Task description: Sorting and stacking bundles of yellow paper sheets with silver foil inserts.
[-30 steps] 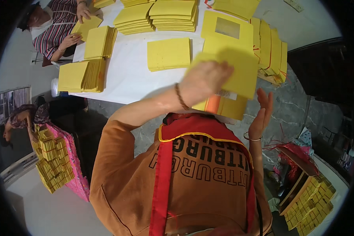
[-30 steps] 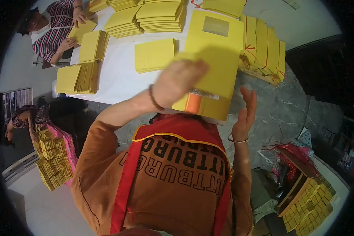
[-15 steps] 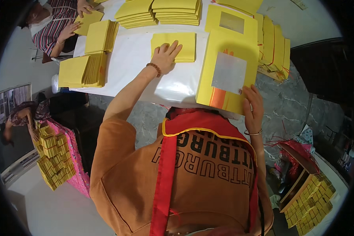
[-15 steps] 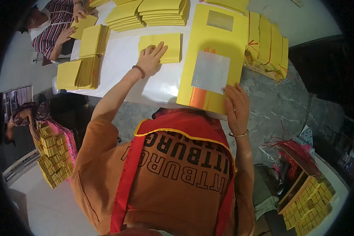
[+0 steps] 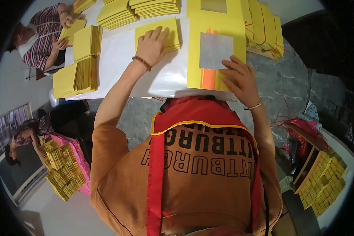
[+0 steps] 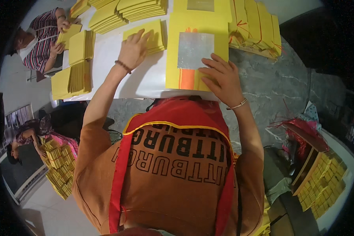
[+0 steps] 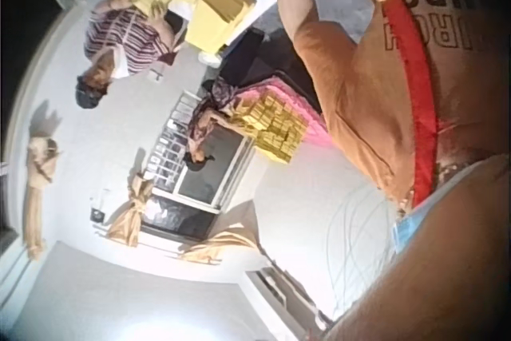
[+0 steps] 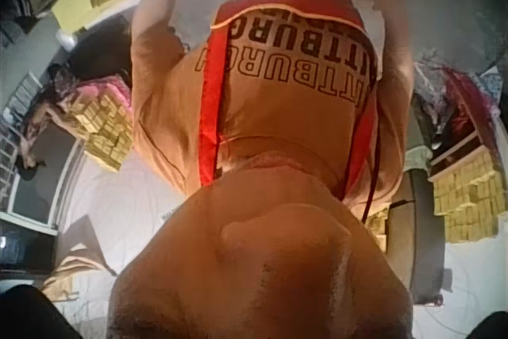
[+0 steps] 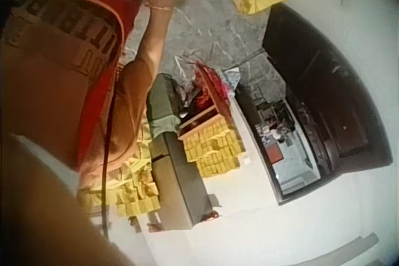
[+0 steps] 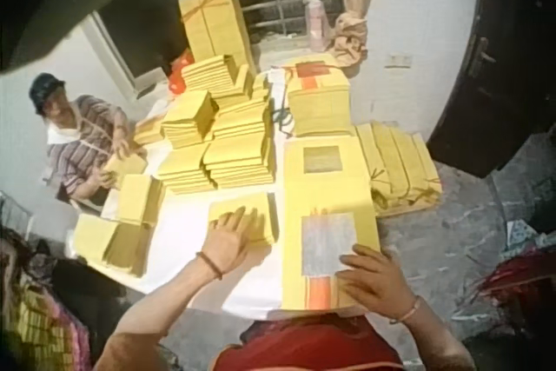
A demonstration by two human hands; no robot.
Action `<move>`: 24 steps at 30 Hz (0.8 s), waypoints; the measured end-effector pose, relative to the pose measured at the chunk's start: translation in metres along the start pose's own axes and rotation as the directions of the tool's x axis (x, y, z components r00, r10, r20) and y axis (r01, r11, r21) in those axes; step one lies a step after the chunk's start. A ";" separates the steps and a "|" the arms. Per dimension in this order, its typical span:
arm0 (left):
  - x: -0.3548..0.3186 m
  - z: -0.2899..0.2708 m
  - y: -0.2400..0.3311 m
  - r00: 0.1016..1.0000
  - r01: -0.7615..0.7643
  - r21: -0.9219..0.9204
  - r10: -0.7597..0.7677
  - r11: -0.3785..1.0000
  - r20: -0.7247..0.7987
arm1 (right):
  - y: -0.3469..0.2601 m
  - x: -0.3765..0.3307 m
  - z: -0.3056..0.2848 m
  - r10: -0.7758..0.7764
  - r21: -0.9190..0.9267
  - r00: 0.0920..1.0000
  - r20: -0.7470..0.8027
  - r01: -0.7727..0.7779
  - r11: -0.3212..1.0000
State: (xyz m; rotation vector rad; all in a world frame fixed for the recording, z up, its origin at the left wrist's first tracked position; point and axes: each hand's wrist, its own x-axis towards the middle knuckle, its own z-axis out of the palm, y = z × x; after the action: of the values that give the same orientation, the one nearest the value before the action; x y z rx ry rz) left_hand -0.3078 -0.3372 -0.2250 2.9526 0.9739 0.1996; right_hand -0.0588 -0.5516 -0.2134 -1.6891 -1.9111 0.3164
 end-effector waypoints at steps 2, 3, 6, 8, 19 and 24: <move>0.001 -0.038 0.034 0.984 -0.154 -0.180 0.135 0.971 -0.113 | 0.002 -0.002 0.003 0.022 0.034 1.000 0.016 -0.022 0.999; -0.003 -0.046 0.053 0.940 -0.307 -0.333 0.231 0.891 -0.250 | 0.001 -0.001 0.004 0.027 0.067 1.000 0.008 -0.027 0.997; -0.017 -0.051 0.097 0.885 -0.466 -0.399 0.421 0.790 -0.199 | 0.002 -0.002 0.004 0.039 0.107 0.999 -0.005 -0.038 0.994; -0.022 -0.046 0.104 0.858 -0.510 -0.313 0.501 0.801 -0.116 | 0.005 -0.002 0.004 0.042 0.116 0.999 -0.007 -0.041 0.992; -0.001 -0.041 0.094 0.874 -0.345 -0.671 0.485 0.656 0.025 | 0.013 -0.001 -0.001 0.195 0.649 0.979 0.063 -0.189 0.737; 0.001 -0.036 0.093 0.887 -0.344 -0.708 0.462 0.617 -0.028 | 0.015 0.000 0.000 0.209 0.658 0.975 0.075 -0.206 0.724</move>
State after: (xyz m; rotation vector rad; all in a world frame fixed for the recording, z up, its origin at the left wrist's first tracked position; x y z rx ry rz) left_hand -0.2570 -0.4118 -0.1836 2.3504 0.1074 0.2639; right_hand -0.0464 -0.5489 -0.2206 -1.3836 -1.3445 0.9604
